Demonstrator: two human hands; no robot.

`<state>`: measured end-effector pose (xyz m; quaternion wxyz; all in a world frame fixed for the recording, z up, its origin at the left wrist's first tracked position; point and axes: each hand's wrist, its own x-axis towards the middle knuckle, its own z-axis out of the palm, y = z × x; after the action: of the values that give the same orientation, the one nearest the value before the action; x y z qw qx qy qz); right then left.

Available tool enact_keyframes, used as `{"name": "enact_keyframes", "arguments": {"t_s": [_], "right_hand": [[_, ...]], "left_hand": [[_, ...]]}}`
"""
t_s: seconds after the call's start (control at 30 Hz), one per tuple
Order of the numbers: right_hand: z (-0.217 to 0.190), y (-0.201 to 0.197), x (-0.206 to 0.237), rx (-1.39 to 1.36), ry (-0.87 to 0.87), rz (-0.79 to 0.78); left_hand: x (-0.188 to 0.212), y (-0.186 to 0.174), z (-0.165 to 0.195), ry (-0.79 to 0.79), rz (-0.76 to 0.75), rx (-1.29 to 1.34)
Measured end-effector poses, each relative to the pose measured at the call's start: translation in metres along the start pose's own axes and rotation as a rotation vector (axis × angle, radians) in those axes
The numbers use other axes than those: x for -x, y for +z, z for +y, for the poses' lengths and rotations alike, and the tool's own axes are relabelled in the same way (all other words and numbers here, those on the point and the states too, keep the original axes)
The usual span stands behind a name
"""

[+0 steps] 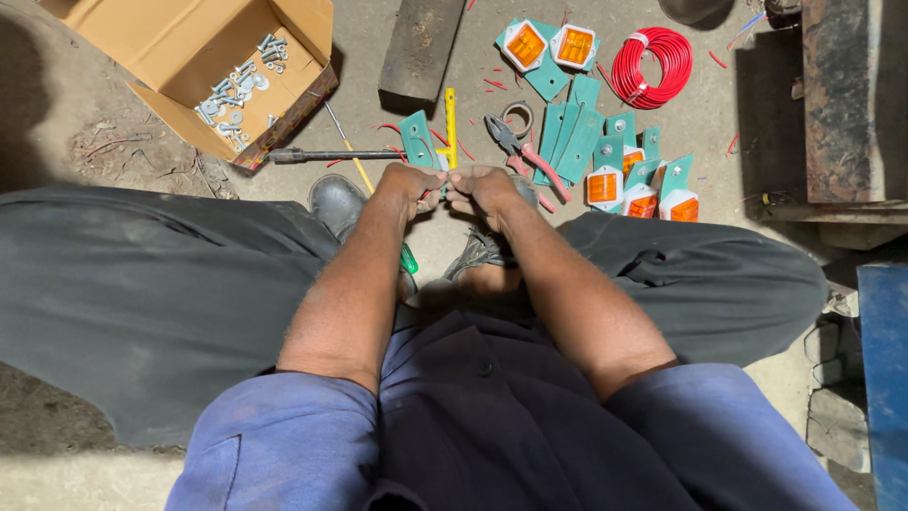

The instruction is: The person sits on the floor and assembles small electrical components by cutting red wires, stripping insulation, and attaching them to teal metal plates with orange modules. They use pliers and a screwdriver to secure the connections and fasten screws.

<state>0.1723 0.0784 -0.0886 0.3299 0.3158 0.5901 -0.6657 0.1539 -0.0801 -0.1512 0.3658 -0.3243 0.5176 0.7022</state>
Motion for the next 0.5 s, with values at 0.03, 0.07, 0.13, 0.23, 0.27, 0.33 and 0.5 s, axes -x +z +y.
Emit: {"name": "enact_keyframes", "arguments": {"t_s": [0.03,0.07,0.13,0.23,0.27,0.33,0.5], "right_hand": [[-0.002,-0.001,0.0,-0.028,-0.013,0.007],[-0.004,-0.001,0.001,-0.056,-0.026,0.013],[-0.006,-0.005,0.001,-0.106,-0.07,0.018],[-0.009,-0.01,0.001,-0.213,-0.141,0.024],[-0.009,-0.011,0.001,-0.254,-0.163,0.028],[-0.009,-0.015,0.002,-0.219,-0.157,0.046],[-0.005,-0.018,0.006,-0.112,-0.135,0.125]], "left_hand": [[-0.001,0.001,0.001,0.009,-0.024,0.034],[-0.002,0.004,0.003,0.017,-0.049,0.068],[-0.003,0.01,0.004,0.024,-0.102,0.125],[-0.007,0.022,0.005,0.022,-0.175,0.171],[-0.008,0.027,0.005,0.021,-0.187,0.171],[-0.008,0.033,0.005,0.026,-0.21,0.178],[-0.005,0.043,0.001,0.047,-0.169,0.237]]}}
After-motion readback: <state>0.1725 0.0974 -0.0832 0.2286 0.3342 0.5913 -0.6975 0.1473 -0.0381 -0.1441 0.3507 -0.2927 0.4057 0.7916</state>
